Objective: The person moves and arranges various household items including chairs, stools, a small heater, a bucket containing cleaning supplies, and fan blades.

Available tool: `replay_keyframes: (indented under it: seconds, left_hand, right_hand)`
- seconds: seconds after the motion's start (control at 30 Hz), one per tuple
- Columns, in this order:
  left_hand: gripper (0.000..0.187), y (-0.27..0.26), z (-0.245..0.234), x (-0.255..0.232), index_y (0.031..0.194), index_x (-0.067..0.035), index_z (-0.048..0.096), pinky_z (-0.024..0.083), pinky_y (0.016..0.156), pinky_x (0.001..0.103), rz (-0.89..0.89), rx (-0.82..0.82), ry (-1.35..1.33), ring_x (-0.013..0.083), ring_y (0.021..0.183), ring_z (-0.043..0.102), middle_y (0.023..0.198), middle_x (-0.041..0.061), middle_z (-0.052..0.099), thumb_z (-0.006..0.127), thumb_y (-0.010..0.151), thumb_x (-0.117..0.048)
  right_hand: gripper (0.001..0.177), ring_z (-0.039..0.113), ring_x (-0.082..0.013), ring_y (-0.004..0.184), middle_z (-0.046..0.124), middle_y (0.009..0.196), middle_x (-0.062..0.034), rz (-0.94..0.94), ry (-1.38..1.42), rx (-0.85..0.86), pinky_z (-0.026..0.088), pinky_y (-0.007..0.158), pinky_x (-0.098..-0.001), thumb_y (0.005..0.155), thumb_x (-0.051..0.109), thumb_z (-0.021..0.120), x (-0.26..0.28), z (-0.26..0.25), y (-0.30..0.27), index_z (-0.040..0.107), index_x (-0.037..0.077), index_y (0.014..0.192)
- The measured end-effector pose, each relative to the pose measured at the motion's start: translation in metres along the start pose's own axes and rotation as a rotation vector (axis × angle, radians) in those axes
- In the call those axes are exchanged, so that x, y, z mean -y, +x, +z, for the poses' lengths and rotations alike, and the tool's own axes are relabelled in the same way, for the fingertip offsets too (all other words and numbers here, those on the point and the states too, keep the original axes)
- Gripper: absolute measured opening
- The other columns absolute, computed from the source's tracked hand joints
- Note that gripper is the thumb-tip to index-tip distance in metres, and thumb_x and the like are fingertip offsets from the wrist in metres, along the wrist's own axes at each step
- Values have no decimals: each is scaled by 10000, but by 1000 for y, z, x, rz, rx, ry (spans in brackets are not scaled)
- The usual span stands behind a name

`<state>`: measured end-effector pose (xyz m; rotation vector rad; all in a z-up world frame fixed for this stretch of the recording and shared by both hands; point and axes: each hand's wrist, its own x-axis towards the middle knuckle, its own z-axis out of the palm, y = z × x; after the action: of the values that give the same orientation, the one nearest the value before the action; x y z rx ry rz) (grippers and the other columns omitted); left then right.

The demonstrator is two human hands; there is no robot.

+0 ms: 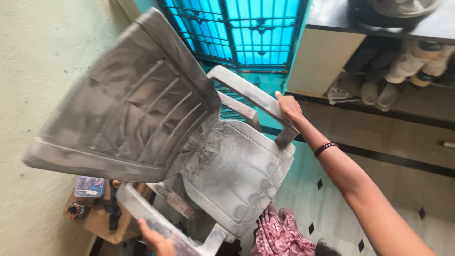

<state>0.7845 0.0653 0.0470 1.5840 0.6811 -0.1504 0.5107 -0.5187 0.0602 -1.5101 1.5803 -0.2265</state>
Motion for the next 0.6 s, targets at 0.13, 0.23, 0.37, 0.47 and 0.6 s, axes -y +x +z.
replay_keyframes:
  seconds: [0.13, 0.23, 0.37, 0.47, 0.6]
  left_hand:
    - [711, 2, -35, -44, 1500, -108, 502, 447, 1056, 418, 100, 364, -34, 261, 1259, 563, 1420, 103, 563, 464, 992, -604]
    - [818, -13, -66, -74, 1561, -125, 420, 402, 1114, 459, -5, 540, 7, 267, 1337, 503, 1462, 113, 504, 396, 964, -683]
    - [1033, -28, -106, -129, 1565, -90, 342, 294, 1155, 537, -233, 689, 162, 321, 1392, 418, 1551, 145, 428, 325, 855, -839]
    - [974, -42, -120, -143, 1557, -77, 354, 319, 1142, 525, -187, 791, 232, 316, 1366, 444, 1520, 149, 451, 344, 873, -771]
    - [898, -70, -126, -152, 1545, -61, 371, 352, 1124, 508, -76, 859, 233, 308, 1330, 479, 1478, 154, 482, 370, 896, -681]
  right_hand:
    - [747, 632, -435, 1146, 702, 1174, -247, -59, -35, -39, 444, 1013, -516, 961, 676, 376, 10, -49, -44, 757, 39, 1044]
    - [776, 599, -449, 1123, 665, 1153, -274, -139, 1, -56, 433, 988, -510, 987, 724, 355, 5, -93, -80, 714, 41, 1077]
    - [890, 624, -368, 1122, 691, 1127, -270, -250, 104, -102, 438, 1005, -455, 978, 751, 351, -27, -157, -151, 700, -66, 1035]
    - [893, 600, -345, 1140, 675, 1170, -260, -218, 148, -141, 418, 1022, -440, 988, 738, 341, -50, -203, -194, 670, -88, 1070]
    - [905, 568, -298, 1192, 658, 1241, -236, -67, 249, -145, 382, 1070, -423, 993, 735, 322, -99, -249, -255, 660, -100, 1081]
